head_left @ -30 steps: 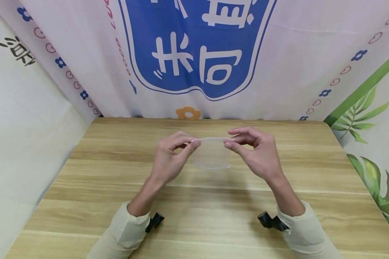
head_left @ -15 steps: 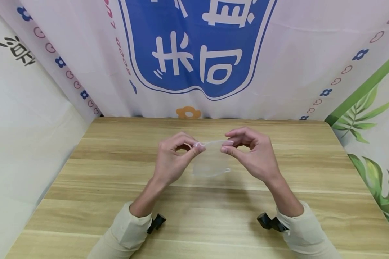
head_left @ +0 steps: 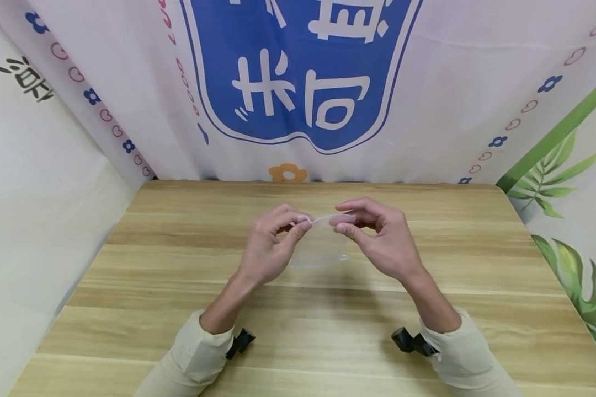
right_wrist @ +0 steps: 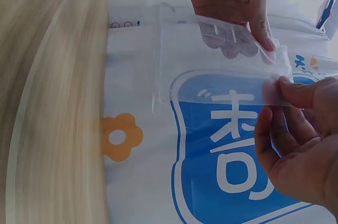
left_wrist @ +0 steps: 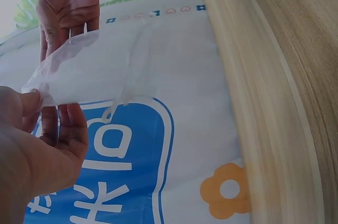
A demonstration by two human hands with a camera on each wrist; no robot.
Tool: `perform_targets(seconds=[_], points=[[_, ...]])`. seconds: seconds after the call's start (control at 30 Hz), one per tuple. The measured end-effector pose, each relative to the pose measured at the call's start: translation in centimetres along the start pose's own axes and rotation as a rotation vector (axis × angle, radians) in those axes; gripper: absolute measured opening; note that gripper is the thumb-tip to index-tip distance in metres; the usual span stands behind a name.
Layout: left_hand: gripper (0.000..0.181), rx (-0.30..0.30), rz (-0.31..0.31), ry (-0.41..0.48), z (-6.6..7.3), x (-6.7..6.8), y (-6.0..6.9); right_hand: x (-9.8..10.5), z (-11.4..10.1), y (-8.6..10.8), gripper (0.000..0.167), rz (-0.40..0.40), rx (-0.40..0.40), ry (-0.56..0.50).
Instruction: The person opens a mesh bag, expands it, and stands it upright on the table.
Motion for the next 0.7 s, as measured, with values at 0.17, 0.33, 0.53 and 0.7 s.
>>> perform_targets(seconds=[0.17,0.33,0.53,0.7], points=[[0.01,0.027,-0.029,0.025,-0.01,-0.23,0.15,-0.21,0.24,0.12,0.028,0.022,0.0,-0.004],[0.004,0.028,-0.023,0.05,-0.06,-0.35,0.18,0.05,0.38,0.15,0.03,0.083,-0.004,-0.003],[0.009,-0.004,0.004,0.035,-0.05,-0.34,0.21,0.02,0.56,0.16,0.033,0.077,-0.018,-0.006],[0.012,-0.021,0.026,0.012,-0.04,-0.38,0.27,-0.2,0.56,0.19,0.037,0.044,-0.02,-0.005]])
Point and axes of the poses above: each hand's wrist, its own y-axis away from the middle knuckle, its own x-axis out of the back of the hand, z = x × y, the point moved 5 cm from there along -y, towards the middle knuckle, and after that the axes turned 8 degrees about -y, right-handed, at the moved point
